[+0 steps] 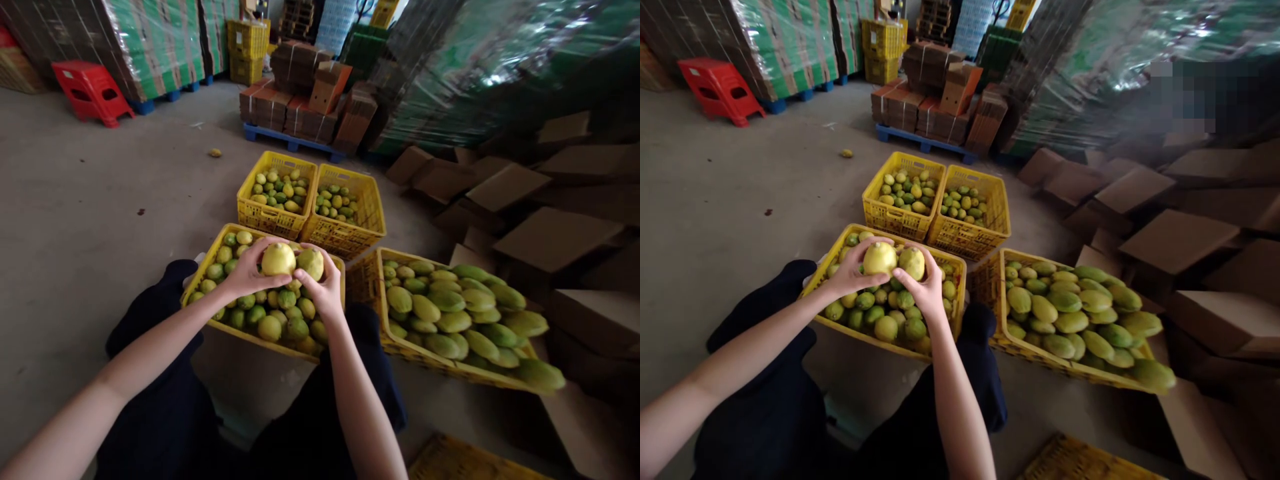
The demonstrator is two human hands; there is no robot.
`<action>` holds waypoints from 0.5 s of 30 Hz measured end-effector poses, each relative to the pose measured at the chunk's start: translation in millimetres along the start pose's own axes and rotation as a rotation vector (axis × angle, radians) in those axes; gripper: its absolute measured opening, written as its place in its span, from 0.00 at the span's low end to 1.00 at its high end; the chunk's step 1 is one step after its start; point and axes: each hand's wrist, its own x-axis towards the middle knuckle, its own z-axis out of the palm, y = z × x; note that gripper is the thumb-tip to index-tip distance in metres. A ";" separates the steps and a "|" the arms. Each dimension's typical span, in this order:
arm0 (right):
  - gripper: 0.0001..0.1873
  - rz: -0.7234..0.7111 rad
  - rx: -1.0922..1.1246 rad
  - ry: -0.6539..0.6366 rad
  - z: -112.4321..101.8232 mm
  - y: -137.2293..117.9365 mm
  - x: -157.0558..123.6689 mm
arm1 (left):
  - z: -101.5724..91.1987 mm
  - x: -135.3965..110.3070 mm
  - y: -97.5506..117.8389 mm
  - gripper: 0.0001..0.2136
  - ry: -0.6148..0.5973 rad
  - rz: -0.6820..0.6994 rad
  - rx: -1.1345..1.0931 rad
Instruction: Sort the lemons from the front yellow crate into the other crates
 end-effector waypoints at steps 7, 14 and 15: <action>0.25 0.594 0.516 0.058 20.4 14.5 6.1 | 13.9 7.7 -16.1 0.27 0.085 -0.746 -0.411; 0.23 0.982 0.716 0.083 14.5 23.9 9.2 | 16.9 12.4 -1.2 0.29 0.032 -0.941 -0.236; 0.21 0.982 0.732 0.117 15.4 24.1 9.7 | 19.1 12.2 -0.8 0.26 0.079 -0.930 -0.228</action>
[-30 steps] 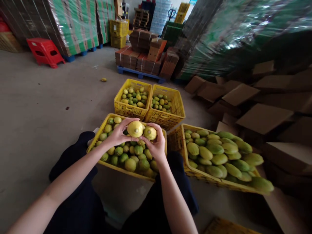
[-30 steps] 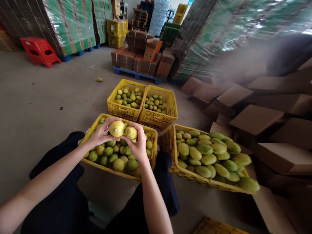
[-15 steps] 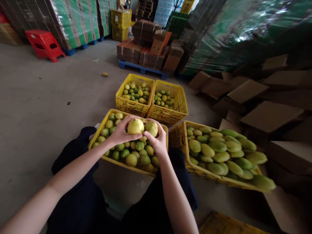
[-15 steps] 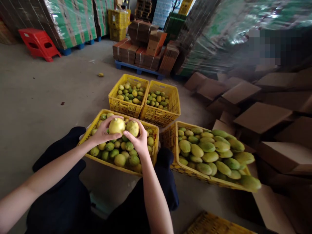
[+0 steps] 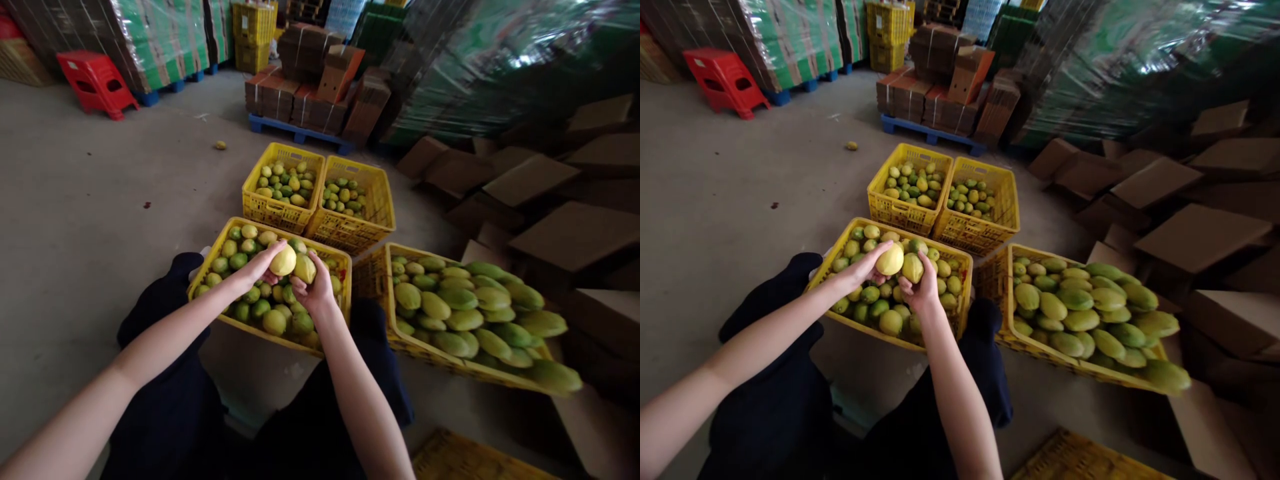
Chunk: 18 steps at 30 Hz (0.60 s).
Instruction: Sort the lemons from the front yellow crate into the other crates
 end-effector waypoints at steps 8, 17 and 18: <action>0.16 -0.235 -0.056 0.161 3.4 -2.3 12.7 | 1.5 14.2 -3.2 0.15 0.006 0.045 -0.512; 0.35 -0.905 -0.849 0.114 -6.7 19.0 26.9 | 3.3 16.9 -10.8 0.16 -0.096 0.114 -0.908; 0.37 -0.898 -0.929 0.075 -5.0 26.0 28.8 | 4.9 18.1 -12.9 0.14 -0.066 0.147 -0.882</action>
